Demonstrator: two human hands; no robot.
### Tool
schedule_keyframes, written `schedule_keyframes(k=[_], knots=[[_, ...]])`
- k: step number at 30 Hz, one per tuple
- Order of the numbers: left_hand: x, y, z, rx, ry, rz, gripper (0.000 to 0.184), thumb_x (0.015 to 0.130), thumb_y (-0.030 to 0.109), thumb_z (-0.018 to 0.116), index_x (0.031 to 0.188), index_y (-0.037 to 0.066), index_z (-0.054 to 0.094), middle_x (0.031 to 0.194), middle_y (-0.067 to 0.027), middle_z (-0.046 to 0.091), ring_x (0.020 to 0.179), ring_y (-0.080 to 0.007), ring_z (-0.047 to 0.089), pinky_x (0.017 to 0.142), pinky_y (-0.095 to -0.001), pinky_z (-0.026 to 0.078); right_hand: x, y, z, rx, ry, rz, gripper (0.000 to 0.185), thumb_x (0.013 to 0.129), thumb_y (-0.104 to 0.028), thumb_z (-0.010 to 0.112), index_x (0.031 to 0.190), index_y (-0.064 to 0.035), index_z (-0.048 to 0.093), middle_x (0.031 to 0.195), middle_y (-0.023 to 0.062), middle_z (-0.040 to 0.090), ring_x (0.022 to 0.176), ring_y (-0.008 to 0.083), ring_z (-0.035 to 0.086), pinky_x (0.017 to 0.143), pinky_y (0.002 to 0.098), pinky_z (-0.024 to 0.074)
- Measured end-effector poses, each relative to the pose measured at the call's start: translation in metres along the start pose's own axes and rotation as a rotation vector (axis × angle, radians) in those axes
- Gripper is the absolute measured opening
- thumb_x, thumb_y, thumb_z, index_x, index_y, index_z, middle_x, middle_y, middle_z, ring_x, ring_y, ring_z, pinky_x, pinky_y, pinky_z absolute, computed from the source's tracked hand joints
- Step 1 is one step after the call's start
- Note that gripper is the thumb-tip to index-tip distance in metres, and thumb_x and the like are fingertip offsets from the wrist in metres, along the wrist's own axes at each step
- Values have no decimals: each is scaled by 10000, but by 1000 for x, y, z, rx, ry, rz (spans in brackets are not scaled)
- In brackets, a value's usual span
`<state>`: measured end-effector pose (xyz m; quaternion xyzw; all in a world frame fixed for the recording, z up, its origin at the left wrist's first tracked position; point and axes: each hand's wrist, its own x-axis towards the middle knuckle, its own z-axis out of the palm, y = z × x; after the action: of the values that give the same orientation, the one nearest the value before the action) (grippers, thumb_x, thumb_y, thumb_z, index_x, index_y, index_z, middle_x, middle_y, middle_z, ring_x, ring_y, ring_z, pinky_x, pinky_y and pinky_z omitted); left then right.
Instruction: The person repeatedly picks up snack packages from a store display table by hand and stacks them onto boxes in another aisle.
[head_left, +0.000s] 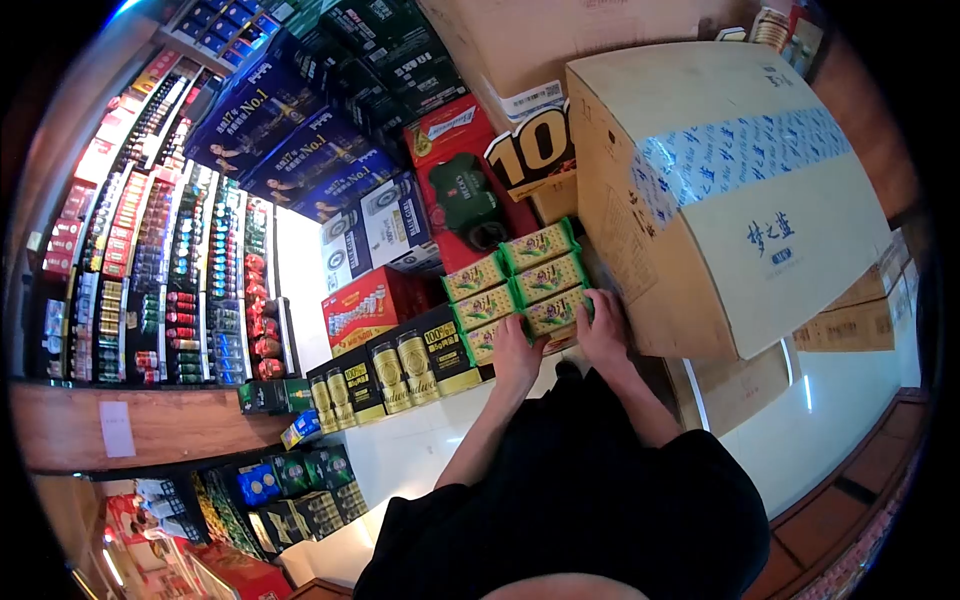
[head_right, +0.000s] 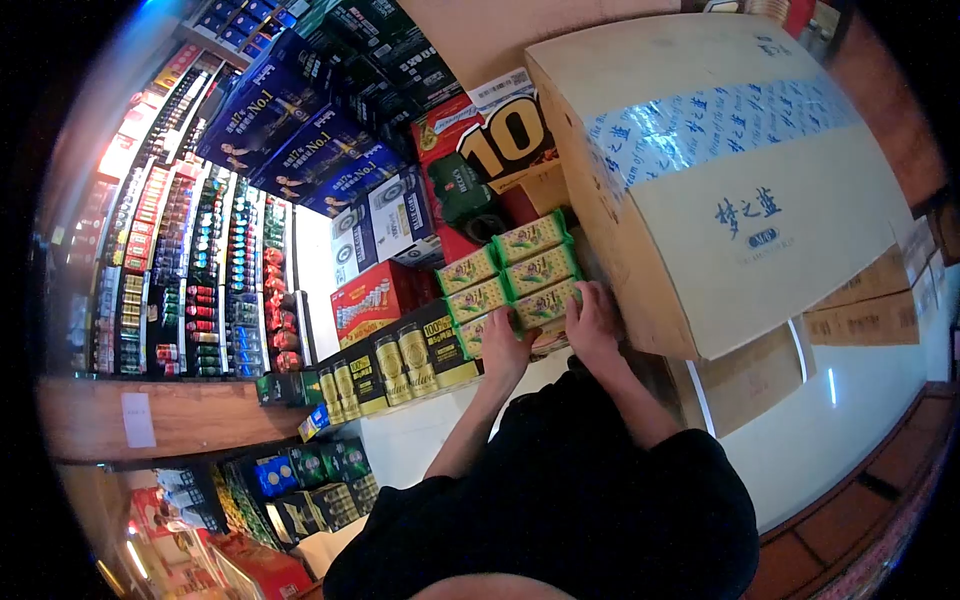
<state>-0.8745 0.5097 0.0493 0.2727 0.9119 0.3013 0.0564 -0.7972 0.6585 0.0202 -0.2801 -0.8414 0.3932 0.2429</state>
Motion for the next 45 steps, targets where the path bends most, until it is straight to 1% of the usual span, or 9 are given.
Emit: schedule_keyframes(k=[10,12,17,20,22,26,30,38,45], knots=[[-25,-3,-13,-68,14,-33,617,683,236,828,1107,-54,486,996,-190,537,953,-351,537,792,-416,464,-14,-36,-22,-252,-84,-134,481,873,-198,613,1272,-15,415,1367,216,393,1241,410,380,1031,518,315],[-43,-1,-25,-109,-2,-82,597,703,241,819,1107,-53,493,988,-187,540,968,-343,536,799,-414,461,-13,-50,-15,-162,-35,-272,367,868,-150,609,1189,-20,490,1324,194,445,1218,387,415,1016,500,335],[-125,-35,-37,-236,153,-105,498,752,292,788,1092,30,535,902,-102,579,663,-243,543,624,-362,490,-19,-114,14,148,-107,-520,184,844,-60,619,1019,-24,574,1182,166,540,1123,352,489,962,448,384],[-193,-54,-51,-244,254,-270,479,771,307,772,1078,25,536,883,-101,581,666,-236,543,628,-355,484,-46,-171,36,301,-211,-627,153,828,-26,629,975,-11,587,1122,159,565,1049,334,528,902,412,429],[-247,-63,-66,-310,298,-472,429,803,296,737,1068,22,542,870,-132,584,806,-309,589,710,-384,479,-78,-207,50,380,-285,-728,153,821,-10,633,966,-4,589,1094,159,576,1026,330,542,882,398,445],[-364,-79,-71,-403,569,-761,395,814,288,736,1034,9,563,817,-110,595,624,-216,556,600,-352,465,-175,-253,75,565,-482,-941,143,812,9,633,949,6,591,994,159,614,919,336,584,819,393,477],[-485,-83,-54,-491,829,-967,385,822,276,733,1024,-6,566,775,-98,601,519,-155,507,532,-336,446,-315,-266,91,650,-862,-934,99,828,-24,611,922,-1,597,912,144,626,844,307,603,771,371,488],[-686,-36,-35,-530,1236,-1298,373,826,285,725,1015,-10,597,777,-79,617,565,-127,511,539,-288,442,-571,-290,47,868,-1647,-896,126,822,-32,626,942,1,606,872,131,627,736,220,626,672,311,512],[-758,-3,-14,-611,1631,-1383,349,840,280,721,997,-5,595,746,-46,605,611,-95,517,551,-268,438,-701,-292,35,710,-2061,-1137,172,824,-46,636,983,13,602,914,142,624,765,226,647,678,313,529]])
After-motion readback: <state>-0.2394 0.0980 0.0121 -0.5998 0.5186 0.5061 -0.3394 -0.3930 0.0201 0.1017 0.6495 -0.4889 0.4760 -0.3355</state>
